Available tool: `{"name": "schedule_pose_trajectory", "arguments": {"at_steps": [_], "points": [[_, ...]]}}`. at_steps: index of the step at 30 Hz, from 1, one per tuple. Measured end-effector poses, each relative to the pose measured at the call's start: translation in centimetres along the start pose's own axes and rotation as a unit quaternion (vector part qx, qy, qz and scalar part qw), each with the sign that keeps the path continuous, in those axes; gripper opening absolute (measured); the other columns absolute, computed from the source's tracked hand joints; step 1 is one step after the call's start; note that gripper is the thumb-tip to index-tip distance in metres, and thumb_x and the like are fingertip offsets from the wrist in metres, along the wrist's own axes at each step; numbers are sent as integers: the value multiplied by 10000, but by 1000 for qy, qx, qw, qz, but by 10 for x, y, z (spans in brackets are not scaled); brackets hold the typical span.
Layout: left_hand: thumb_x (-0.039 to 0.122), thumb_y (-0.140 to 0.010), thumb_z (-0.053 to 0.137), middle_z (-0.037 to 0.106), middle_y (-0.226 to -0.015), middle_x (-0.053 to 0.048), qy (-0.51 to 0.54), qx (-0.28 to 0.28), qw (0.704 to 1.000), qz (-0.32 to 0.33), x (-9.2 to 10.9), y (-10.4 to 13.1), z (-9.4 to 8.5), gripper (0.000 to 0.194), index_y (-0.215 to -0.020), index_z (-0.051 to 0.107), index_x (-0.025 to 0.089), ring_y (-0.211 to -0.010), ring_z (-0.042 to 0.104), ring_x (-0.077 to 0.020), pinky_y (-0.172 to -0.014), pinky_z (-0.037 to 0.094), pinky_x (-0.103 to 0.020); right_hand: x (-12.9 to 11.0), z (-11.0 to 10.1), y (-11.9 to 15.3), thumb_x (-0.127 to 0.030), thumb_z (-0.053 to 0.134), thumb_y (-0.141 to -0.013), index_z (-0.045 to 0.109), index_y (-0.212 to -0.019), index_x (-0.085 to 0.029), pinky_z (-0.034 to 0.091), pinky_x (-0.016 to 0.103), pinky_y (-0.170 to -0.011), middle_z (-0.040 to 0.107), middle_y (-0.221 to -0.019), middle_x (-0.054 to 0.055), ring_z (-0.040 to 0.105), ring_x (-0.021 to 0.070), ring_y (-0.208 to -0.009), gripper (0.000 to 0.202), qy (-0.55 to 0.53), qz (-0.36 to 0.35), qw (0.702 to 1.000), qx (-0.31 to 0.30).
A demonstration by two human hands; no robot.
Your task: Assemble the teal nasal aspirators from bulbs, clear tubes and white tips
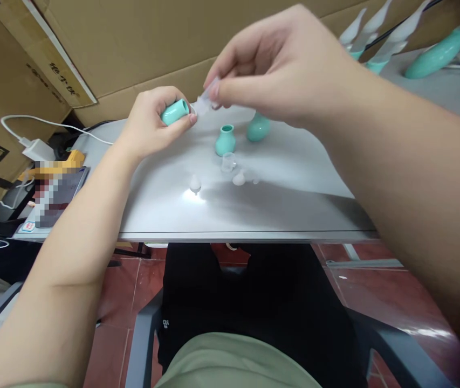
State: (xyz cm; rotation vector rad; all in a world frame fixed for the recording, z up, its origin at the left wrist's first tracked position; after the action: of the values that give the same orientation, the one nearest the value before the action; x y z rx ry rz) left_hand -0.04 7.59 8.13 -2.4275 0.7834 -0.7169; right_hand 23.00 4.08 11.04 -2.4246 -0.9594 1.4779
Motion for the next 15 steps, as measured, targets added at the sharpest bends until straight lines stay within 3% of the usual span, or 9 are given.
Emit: {"name": "schedule_pose_trajectory", "arguments": {"at_steps": [3,7,12,15], "points": [[499,-925,868,833,-890,-47,8,-4,1000,-1,6,1,2,257,-861,722,297,-895,749,-285,-842,619,-465,11,-1,-1,-538,994,-840,799,-928,-331,670,510,-1121,945,-1231,47,875,329,-1234,297,-71,-17,996,47],[542,-929,887,746,-815,-39,8,7,1000,-3,10,2,4,362,-822,640,299,-849,712,-275,-796,582,-459,21,15,-1,-571,1024,-875,772,-949,-319,683,574,-1167,942,-1216,84,884,351,-1215,363,-101,-17,993,50],[701,-956,906,714,-774,-19,32,15,999,0,9,1,9,456,-859,681,317,-834,643,-254,-766,531,-451,32,23,-3,-747,1082,-849,784,-979,-339,692,591,-1099,932,-1121,69,883,360,-1142,522,-89,-30,995,32],[716,-921,922,734,-784,-14,34,13,999,2,9,1,10,446,-877,709,326,-835,623,-250,-772,526,-450,37,21,-6,-851,1061,-871,768,-974,-346,685,566,-1012,909,-1103,83,822,347,-1056,592,-58,-46,997,27]]}}
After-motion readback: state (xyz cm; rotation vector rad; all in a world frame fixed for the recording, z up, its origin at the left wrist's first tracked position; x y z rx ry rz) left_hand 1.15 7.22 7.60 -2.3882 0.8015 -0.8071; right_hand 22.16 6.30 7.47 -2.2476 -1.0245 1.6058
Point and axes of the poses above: each hand's wrist, its own y-axis away from the middle knuckle, its own z-axis out of the palm, x = y × z, the point moved 6 cm from there along -y, towards the middle knuckle
